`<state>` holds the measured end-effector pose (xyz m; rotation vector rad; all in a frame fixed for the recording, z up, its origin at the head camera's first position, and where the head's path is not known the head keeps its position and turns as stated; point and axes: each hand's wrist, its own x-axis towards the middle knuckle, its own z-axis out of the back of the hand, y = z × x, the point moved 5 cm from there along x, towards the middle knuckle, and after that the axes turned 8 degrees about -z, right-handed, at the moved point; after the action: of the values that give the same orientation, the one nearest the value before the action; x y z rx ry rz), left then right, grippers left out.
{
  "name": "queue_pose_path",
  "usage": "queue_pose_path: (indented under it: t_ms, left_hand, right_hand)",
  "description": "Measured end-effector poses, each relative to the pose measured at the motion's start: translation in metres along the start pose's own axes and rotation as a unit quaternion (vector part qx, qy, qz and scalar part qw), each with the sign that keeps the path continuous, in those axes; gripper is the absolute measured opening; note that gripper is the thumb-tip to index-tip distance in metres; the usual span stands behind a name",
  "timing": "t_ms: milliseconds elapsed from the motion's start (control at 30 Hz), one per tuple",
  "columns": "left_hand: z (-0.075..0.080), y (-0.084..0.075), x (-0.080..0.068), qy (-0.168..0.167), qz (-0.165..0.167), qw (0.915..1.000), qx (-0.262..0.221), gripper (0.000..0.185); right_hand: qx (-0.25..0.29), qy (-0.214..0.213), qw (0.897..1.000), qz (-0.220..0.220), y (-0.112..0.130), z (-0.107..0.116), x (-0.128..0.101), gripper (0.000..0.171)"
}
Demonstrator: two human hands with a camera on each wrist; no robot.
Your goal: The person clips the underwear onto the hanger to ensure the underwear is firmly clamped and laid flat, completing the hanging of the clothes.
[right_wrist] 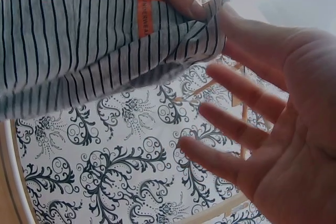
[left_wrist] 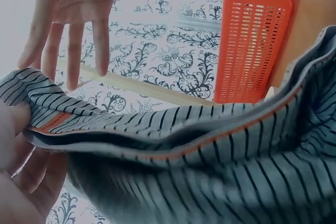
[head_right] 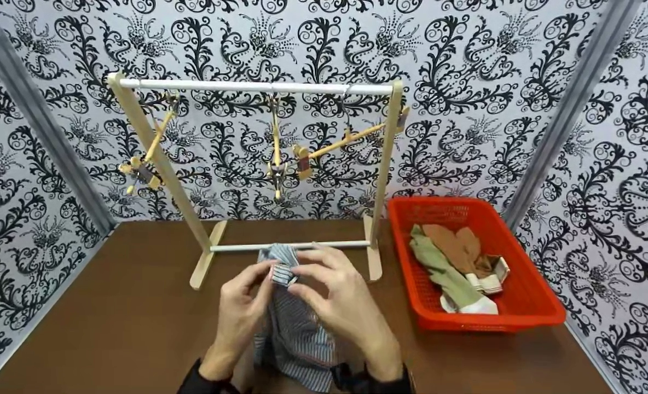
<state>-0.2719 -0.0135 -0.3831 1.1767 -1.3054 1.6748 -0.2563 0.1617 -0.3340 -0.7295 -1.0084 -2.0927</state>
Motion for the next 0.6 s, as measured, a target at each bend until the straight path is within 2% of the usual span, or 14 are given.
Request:
queue_pose_path:
  t_ms: [100, 267, 400, 600]
  left_hand:
    - [0.000, -0.001, 0.001, 0.005, -0.003, 1.0000, -0.002, 0.023]
    - [-0.002, -0.005, 0.002, 0.022, -0.026, 0.9994, 0.005, 0.021]
    - [-0.005, -0.005, 0.001, 0.045, -0.022, 0.9987, 0.007, 0.015]
    - [-0.013, -0.004, -0.002, 0.060, -0.013, 0.9981, -0.002, 0.011]
  right_hand:
    - [-0.009, -0.005, 1.000, 0.014, 0.001, 0.000, 0.000, 0.038]
    - [-0.015, -0.009, 1.000, 0.018, 0.002, 0.000, 0.000, 0.044]
    - [-0.018, -0.027, 0.999, 0.033, 0.004, 0.001, 0.002, 0.034]
    - [-0.015, -0.052, 0.998, 0.020, 0.003, 0.005, 0.003, 0.027]
